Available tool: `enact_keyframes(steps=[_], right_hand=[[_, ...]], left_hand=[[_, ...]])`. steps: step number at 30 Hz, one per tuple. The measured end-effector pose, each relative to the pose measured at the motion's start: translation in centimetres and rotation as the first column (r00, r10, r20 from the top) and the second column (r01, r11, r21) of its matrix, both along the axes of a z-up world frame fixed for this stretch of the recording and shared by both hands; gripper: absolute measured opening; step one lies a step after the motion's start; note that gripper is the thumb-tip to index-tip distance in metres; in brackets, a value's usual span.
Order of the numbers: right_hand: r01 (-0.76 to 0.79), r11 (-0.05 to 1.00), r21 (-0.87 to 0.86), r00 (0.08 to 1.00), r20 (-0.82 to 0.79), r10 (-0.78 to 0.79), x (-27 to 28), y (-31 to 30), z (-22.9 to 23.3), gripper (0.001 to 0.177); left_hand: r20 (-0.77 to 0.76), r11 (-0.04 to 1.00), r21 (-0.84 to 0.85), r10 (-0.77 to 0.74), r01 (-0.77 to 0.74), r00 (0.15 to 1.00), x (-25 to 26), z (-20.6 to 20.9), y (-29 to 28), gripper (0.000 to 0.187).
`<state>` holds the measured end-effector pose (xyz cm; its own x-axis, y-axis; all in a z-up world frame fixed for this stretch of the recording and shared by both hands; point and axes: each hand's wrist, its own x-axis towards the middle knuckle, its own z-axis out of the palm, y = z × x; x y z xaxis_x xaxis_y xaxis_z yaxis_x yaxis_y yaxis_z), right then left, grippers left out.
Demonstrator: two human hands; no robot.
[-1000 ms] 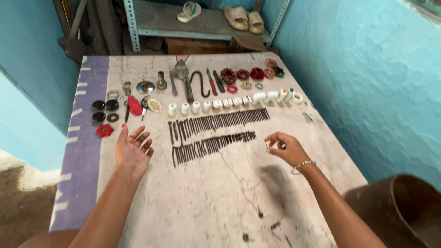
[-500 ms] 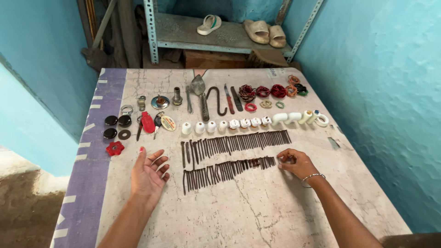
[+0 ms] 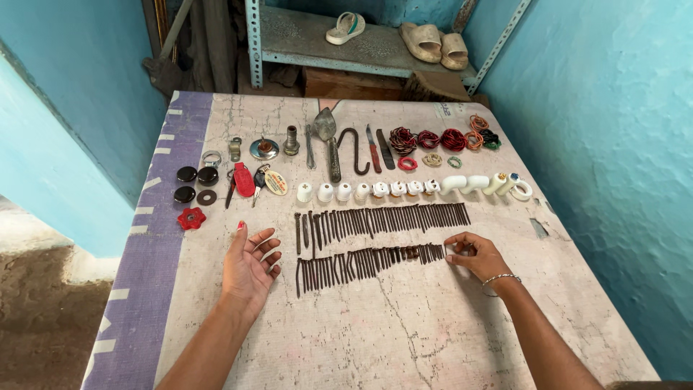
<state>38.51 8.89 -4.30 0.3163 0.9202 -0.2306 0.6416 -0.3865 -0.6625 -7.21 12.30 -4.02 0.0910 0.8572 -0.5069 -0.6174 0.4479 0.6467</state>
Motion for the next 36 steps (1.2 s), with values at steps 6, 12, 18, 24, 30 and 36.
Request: enact_keyframes(steps=[6, 12, 18, 24, 30, 36], right_hand=[[0.014, 1.0, -0.008, 1.0, -0.02, -0.014, 0.1, 0.2, -0.2, 0.031], [0.032, 0.999, -0.015, 0.998, -0.052, -0.033, -0.4, 0.1, 0.1, 0.031], [0.024, 1.0, -0.007, 0.999, -0.03, -0.024, -0.3, 0.2, 0.0, 0.033], [0.007, 1.0, 0.01, 0.999, -0.042, -0.006, 0.0, -0.1, -0.2, 0.032], [0.007, 0.999, 0.043, 0.996, -0.094, -0.003, 0.2, -0.1, -0.4, 0.031], [0.075, 0.979, 0.187, 0.965, -0.261, -0.024, 1.1, -1.8, 0.2, 0.022]], left_hand=[[-0.001, 1.0, -0.011, -0.003, 0.003, 1.0, 0.1, 0.5, -0.1, 0.054], [-0.006, 1.0, -0.014, -0.01, 0.01, 1.0, 0.2, 0.6, -0.2, 0.054], [0.011, 1.0, -0.012, -0.011, 0.011, 1.0, 0.3, 0.4, -0.1, 0.054], [0.024, 1.0, -0.007, -0.011, 0.012, 1.0, 0.2, 0.5, -0.2, 0.054], [-0.001, 0.999, -0.022, -0.033, 0.033, 0.999, 0.5, 0.3, -0.2, 0.055], [-0.162, 0.994, 0.024, -0.104, 0.11, 0.981, 1.2, 0.0, -0.6, 0.056]])
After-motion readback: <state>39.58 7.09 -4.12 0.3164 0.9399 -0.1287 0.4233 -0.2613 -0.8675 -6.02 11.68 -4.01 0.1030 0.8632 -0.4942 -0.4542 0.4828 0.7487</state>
